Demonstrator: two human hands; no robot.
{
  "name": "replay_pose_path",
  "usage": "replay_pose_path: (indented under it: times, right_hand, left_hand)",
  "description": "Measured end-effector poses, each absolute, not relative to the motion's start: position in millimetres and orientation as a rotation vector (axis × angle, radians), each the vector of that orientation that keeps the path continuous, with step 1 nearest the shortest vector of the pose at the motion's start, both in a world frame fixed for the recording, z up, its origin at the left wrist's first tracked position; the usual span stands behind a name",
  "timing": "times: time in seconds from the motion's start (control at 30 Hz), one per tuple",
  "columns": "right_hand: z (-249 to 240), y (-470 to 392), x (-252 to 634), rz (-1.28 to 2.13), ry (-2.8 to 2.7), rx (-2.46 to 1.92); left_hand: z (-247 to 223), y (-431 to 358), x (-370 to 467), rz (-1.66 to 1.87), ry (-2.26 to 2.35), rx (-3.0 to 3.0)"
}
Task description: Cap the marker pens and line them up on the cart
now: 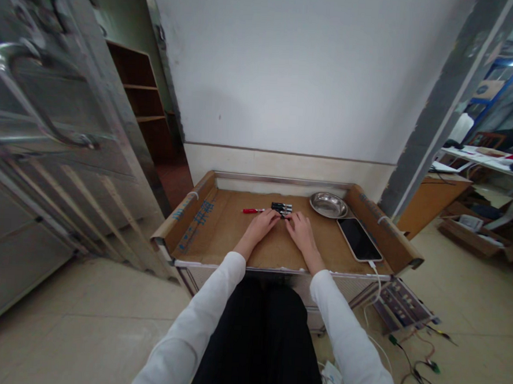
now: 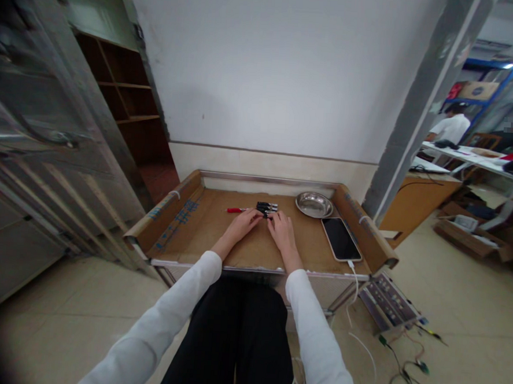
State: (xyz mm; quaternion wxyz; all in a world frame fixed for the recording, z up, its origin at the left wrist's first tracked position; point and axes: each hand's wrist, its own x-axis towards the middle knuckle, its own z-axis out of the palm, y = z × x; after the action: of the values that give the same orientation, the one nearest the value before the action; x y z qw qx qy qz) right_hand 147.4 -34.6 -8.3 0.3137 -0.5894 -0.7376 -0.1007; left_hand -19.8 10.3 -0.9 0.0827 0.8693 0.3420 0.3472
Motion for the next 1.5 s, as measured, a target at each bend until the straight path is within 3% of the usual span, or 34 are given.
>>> replay_pose_path:
  times: [0.53,0.8,1.23,1.5]
  right_hand:
    - [-9.7,-33.4,147.8,-0.13,-2.092,-1.414]
    - [-8.1,-35.5,148.1,-0.244,-1.949,-1.533]
    - [-2.8,-40.5,147.1,-0.344,-1.8,-1.668]
    - [-5.9,-40.0,149.9,-0.365,-1.792,-1.728]
  left_hand:
    - [2.2,3.3,-20.2,1.022,0.893,2.451]
    - [0.8,5.5,-17.3,1.082,0.965,2.567]
    - [1.4,7.2,-18.0,0.833,1.165,2.771]
    - [-2.3,11.4,-17.6,0.963,1.127,2.642]
